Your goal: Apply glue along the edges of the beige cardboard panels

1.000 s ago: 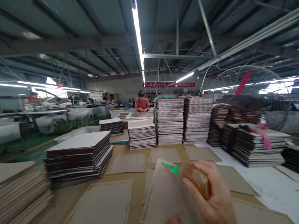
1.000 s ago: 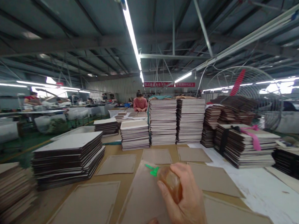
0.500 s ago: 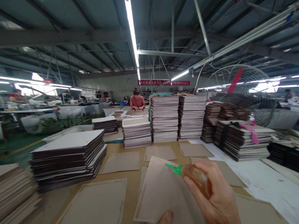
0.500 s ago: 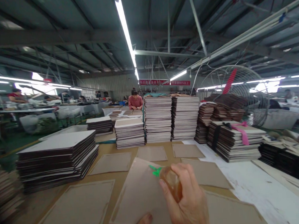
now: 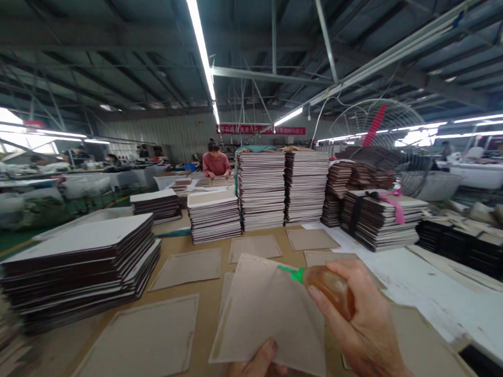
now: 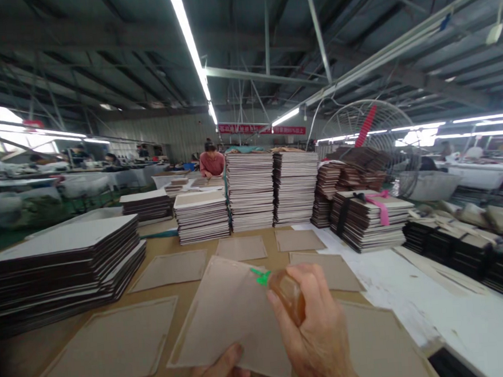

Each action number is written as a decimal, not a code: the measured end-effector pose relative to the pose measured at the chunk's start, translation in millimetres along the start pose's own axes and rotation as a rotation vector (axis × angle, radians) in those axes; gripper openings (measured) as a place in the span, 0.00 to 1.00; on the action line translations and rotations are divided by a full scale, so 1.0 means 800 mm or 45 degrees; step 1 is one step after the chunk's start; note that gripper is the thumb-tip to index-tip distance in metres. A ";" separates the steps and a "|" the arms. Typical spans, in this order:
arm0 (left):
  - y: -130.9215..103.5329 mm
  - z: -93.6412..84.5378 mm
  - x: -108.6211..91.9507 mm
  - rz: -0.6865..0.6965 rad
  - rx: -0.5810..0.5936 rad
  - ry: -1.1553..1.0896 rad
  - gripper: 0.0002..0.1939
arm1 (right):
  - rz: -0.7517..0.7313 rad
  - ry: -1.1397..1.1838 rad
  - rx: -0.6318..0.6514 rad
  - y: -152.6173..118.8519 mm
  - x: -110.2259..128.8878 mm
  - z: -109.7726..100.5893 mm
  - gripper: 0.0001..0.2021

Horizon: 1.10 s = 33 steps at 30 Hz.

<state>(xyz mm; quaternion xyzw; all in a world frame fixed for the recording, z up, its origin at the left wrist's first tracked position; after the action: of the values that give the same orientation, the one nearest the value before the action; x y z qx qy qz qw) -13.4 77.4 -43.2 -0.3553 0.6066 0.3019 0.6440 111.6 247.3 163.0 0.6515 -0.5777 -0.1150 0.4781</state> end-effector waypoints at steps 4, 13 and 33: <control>-0.001 -0.001 -0.004 0.015 -0.034 -0.078 0.20 | 0.067 -0.056 0.009 -0.008 -0.014 -0.005 0.12; -0.004 -0.003 -0.015 0.023 -0.021 0.004 0.19 | 0.144 -0.078 -0.008 -0.025 -0.035 -0.019 0.13; -0.005 0.000 -0.016 0.036 -0.037 -0.314 0.17 | 0.254 -0.181 -0.078 -0.045 -0.065 -0.040 0.15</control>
<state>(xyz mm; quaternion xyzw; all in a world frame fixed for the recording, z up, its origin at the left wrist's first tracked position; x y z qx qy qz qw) -11.4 75.5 -29.9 -0.3162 0.5233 0.3612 0.7041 141.4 303.2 132.0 0.5660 -0.6684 -0.1304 0.4646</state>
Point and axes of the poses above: each hand's wrist, its own y-axis towards the middle knuckle, its own z-axis out of the palm, x = y × z, the point moved 10 cm from there along y, towards the middle knuckle, and after that the axes turned 14 degrees about x, right-handed, at the moved point
